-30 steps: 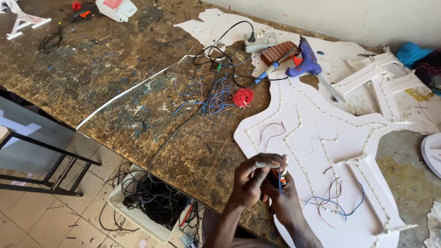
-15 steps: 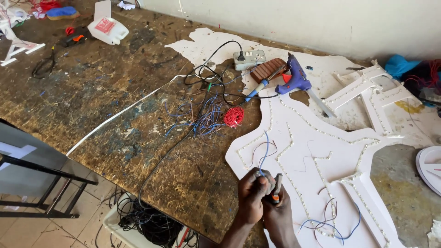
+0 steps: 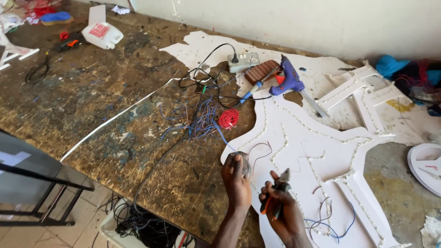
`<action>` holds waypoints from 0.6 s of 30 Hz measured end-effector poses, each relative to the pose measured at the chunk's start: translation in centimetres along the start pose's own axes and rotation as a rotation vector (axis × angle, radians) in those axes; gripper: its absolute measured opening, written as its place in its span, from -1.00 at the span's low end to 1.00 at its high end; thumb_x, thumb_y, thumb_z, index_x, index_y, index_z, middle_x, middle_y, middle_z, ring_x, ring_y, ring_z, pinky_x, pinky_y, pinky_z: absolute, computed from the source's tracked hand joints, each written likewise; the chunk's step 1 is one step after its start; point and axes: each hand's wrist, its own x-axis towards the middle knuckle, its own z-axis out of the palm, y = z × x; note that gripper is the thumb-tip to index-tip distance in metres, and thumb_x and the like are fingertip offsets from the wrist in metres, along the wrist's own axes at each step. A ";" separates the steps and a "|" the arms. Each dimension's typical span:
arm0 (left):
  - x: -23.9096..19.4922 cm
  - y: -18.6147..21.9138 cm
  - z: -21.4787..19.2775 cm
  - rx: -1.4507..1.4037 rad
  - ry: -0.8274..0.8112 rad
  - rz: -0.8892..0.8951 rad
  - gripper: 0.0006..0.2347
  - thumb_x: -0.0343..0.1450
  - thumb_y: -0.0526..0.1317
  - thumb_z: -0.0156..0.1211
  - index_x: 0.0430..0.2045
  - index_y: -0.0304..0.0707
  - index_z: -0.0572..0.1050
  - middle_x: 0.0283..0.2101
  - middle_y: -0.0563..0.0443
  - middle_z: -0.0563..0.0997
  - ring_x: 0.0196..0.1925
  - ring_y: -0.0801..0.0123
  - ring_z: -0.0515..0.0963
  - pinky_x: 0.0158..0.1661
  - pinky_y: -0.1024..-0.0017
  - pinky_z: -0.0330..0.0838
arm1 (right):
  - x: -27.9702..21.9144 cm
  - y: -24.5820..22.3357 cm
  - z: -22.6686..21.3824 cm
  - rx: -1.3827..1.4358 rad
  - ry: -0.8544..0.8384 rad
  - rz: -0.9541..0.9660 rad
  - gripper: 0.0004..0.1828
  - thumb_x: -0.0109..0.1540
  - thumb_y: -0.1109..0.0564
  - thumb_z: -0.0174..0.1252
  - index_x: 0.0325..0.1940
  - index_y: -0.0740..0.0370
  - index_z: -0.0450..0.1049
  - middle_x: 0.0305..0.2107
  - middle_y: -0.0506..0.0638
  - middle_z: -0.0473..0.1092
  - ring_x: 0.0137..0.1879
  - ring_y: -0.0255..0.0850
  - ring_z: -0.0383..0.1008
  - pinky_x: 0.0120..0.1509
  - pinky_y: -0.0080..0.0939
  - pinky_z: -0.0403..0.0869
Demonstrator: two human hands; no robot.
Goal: A person is wiring a guitar-shaped sign by stripping insulation from wires and positioning them on the sign base.
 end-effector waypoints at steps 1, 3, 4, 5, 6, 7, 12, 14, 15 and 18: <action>1.3 -0.2 0.0 -0.004 -0.003 -0.005 -0.69 0.66 -0.17 0.21 -0.52 -0.14 0.37 -0.58 0.22 0.18 -0.52 0.51 0.07 -0.37 0.35 -0.01 | -0.1 0.2 -0.2 -0.001 0.004 -0.005 -0.27 0.23 0.37 0.14 0.51 0.07 0.44 -0.24 -0.04 0.47 -0.23 -0.05 0.46 -0.38 -0.16 0.44; 3.9 -0.6 -0.1 0.512 -0.023 -0.005 -0.81 0.51 -0.11 0.41 -0.22 -0.24 0.68 -0.26 0.06 0.72 -0.17 0.44 0.59 -0.09 0.35 0.52 | -0.3 0.7 -0.6 -0.052 -0.066 -0.030 -0.16 0.19 0.43 0.19 0.61 0.25 0.41 -0.23 0.04 0.44 -0.22 -0.15 0.41 -0.06 -0.11 0.49; 5.6 -1.2 0.0 0.510 -0.020 -0.011 -0.81 0.51 -0.11 0.41 -0.22 -0.24 0.68 -0.26 0.06 0.72 -0.17 0.44 0.59 -0.09 0.35 0.52 | -0.7 0.1 -0.2 -0.056 -0.060 -0.029 -0.16 0.19 0.43 0.19 0.61 0.25 0.41 -0.23 0.04 0.44 -0.22 -0.15 0.41 -0.06 -0.11 0.49; 7.4 -1.7 0.0 0.592 -0.073 -0.009 -0.81 0.52 -0.09 0.38 -0.20 -0.22 0.68 -0.25 0.02 0.74 -0.21 0.39 0.63 -0.15 0.34 0.57 | -1.1 -0.2 0.4 -0.120 -0.066 -0.057 -0.15 0.19 0.43 0.20 0.62 0.31 0.39 -0.22 0.08 0.47 -0.24 -0.09 0.41 -0.08 -0.09 0.48; 9.3 -2.2 0.1 0.675 -0.126 -0.006 -0.81 0.52 -0.08 0.35 -0.18 -0.20 0.68 -0.24 -0.03 0.77 -0.24 0.34 0.68 -0.20 0.33 0.63 | -1.5 -0.6 1.0 -0.185 -0.072 -0.084 -0.13 0.18 0.43 0.21 0.64 0.37 0.36 -0.22 0.13 0.50 -0.27 -0.02 0.42 -0.11 -0.06 0.47; 9.7 -2.0 0.6 0.673 -0.132 -0.005 -0.81 0.52 -0.08 0.35 -0.18 -0.20 0.68 -0.24 -0.03 0.77 -0.24 0.34 0.68 -0.20 0.33 0.63 | -1.7 -1.4 1.6 -0.183 -0.071 -0.090 -0.13 0.18 0.43 0.21 0.64 0.37 0.36 -0.22 0.13 0.50 -0.27 -0.02 0.42 -0.11 -0.06 0.47; 13.0 -1.4 3.2 0.889 -0.308 -0.037 -0.75 0.63 -0.08 0.12 -0.21 -0.24 0.65 -0.36 0.01 0.66 -0.31 0.34 0.57 -0.26 0.29 0.44 | 1.6 -6.3 5.0 -0.730 -0.053 -0.284 -0.12 0.25 0.48 0.08 0.70 0.22 0.27 0.07 0.29 0.65 0.03 -0.03 0.61 -0.29 -0.16 0.49; 17.7 -5.8 0.8 1.041 -0.299 0.128 -0.84 0.61 -0.17 0.20 -0.16 -0.27 0.62 -0.18 -0.13 0.67 -0.16 0.18 0.61 -0.19 0.18 0.51 | 3.6 -7.8 6.6 -0.800 -0.049 -0.280 -0.13 0.26 0.45 0.11 0.69 0.17 0.29 0.10 0.22 0.66 0.09 -0.07 0.61 -0.32 -0.17 0.44; 20.3 -8.0 -0.2 1.187 -0.282 0.309 -0.89 0.58 -0.25 0.29 -0.10 -0.30 0.60 -0.01 -0.26 0.69 -0.01 0.02 0.64 -0.12 0.07 0.59 | 4.8 -8.8 7.5 -0.874 -0.055 -0.281 -0.14 0.27 0.42 0.14 0.69 0.12 0.30 0.14 0.15 0.67 0.15 -0.11 0.61 -0.35 -0.19 0.39; 26.0 -11.5 -2.1 1.571 -0.240 0.482 -0.85 0.49 -0.28 0.33 -0.18 -0.36 0.52 -0.19 -0.31 0.64 -0.08 -0.24 0.63 0.04 -0.11 0.46 | 9.8 -9.7 8.4 -0.983 -0.134 -0.382 -0.20 0.33 0.33 0.18 0.70 0.11 0.29 0.27 0.03 0.61 0.29 -0.13 0.57 0.32 -0.15 0.50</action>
